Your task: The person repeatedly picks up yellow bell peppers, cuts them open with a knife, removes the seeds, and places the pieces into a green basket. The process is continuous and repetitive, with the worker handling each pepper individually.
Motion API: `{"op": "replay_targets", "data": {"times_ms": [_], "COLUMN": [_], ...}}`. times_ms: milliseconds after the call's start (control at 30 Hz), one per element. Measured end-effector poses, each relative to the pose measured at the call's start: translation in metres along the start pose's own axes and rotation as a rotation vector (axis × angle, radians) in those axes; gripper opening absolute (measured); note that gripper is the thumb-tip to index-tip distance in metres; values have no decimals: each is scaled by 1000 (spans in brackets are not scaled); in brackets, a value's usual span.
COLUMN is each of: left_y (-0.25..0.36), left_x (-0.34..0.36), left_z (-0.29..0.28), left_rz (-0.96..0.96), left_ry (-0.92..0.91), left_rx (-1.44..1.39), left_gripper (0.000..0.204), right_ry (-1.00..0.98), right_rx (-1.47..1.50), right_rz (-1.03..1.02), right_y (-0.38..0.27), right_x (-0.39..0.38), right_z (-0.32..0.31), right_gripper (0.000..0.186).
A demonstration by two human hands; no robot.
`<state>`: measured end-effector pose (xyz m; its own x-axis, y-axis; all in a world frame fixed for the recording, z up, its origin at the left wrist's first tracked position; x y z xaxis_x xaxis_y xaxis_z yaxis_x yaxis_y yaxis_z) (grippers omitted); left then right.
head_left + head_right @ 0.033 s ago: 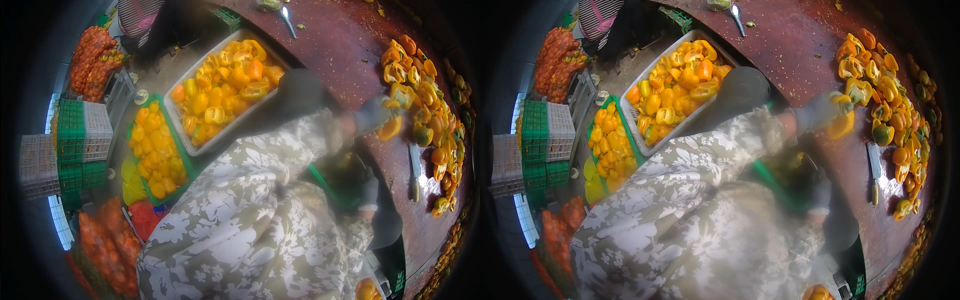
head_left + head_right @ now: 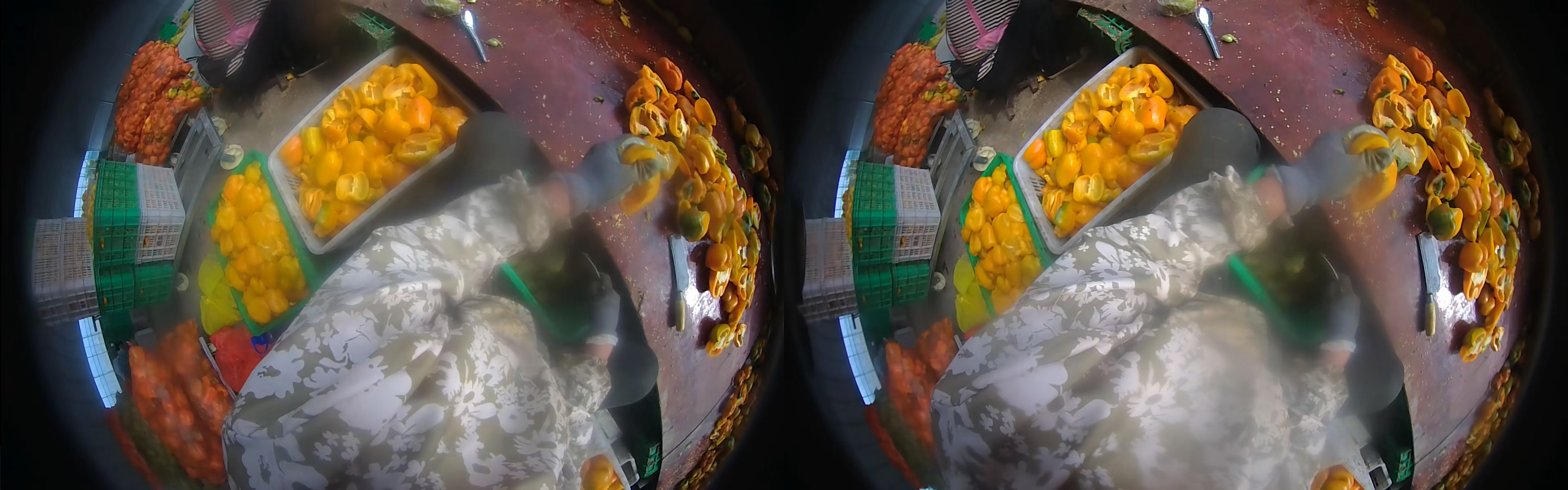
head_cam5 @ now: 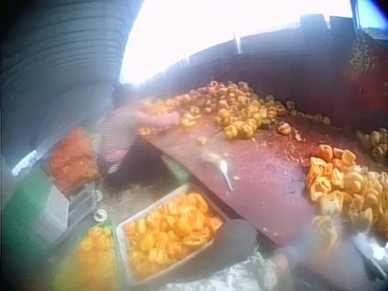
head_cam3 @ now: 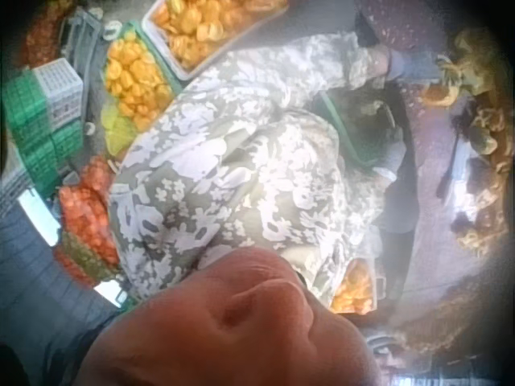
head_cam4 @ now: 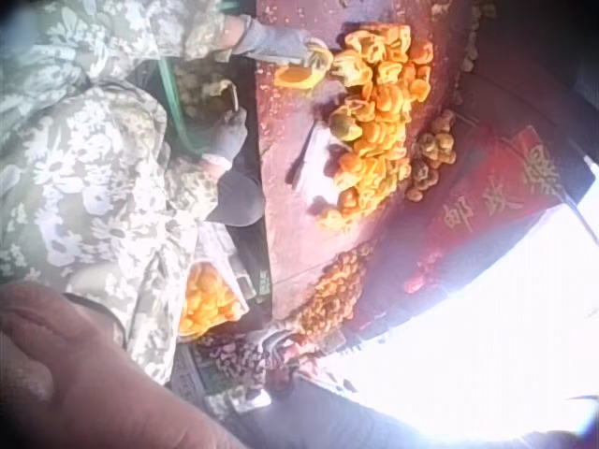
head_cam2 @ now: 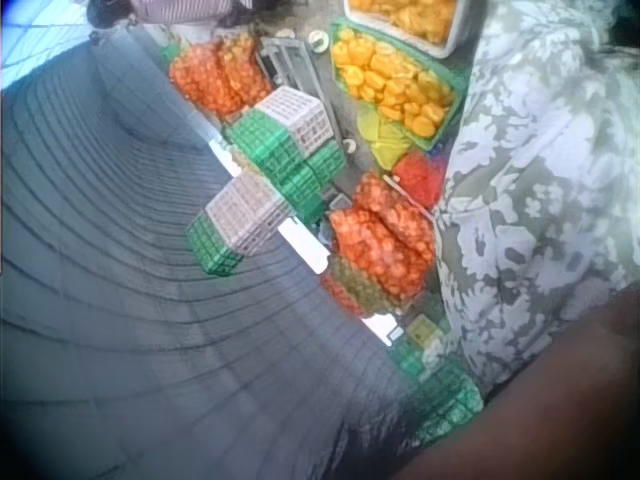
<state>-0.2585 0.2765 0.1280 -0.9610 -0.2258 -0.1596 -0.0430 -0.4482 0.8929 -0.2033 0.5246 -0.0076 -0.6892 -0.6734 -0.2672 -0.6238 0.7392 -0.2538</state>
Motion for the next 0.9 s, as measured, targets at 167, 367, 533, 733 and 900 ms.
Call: {"op": "replay_targets", "data": {"times_ms": [167,367,533,733,900], "left_y": [197,46,60,137,-19], "left_x": [-167,-320,-263,-111,-36], "left_z": [-155,-423,-492,-176,-33], "left_rz": [838,-90,-388,409,-40], "left_ry": [756,1036,685,286,5], "left_rx": [873,1993,1539,347,-221], "left_gripper": [45,56,57,59,65], "right_ry": [552,510,768,483,331], "right_rx": [-338,480,410,619,1354], "right_rz": [-257,162,490,121,141], "right_y": [-26,1,90,128,-48], "right_x": [-15,54,187,216,121], "right_z": [-38,-126,-191,-121,-125], "right_gripper": [26,22,32,24,14]}}
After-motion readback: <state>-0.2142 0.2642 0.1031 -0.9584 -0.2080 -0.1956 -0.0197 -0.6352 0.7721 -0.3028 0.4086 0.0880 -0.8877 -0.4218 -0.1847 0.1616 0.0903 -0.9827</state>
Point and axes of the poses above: each hand's wrist, its own x-axis towards the middle knuckle, its own z-axis out of the palm, y = z × x, the point moved 9 cm from there along x, towards the middle knuckle, and after that the axes turned 2 degrees about -z, right-handed, at the moved point
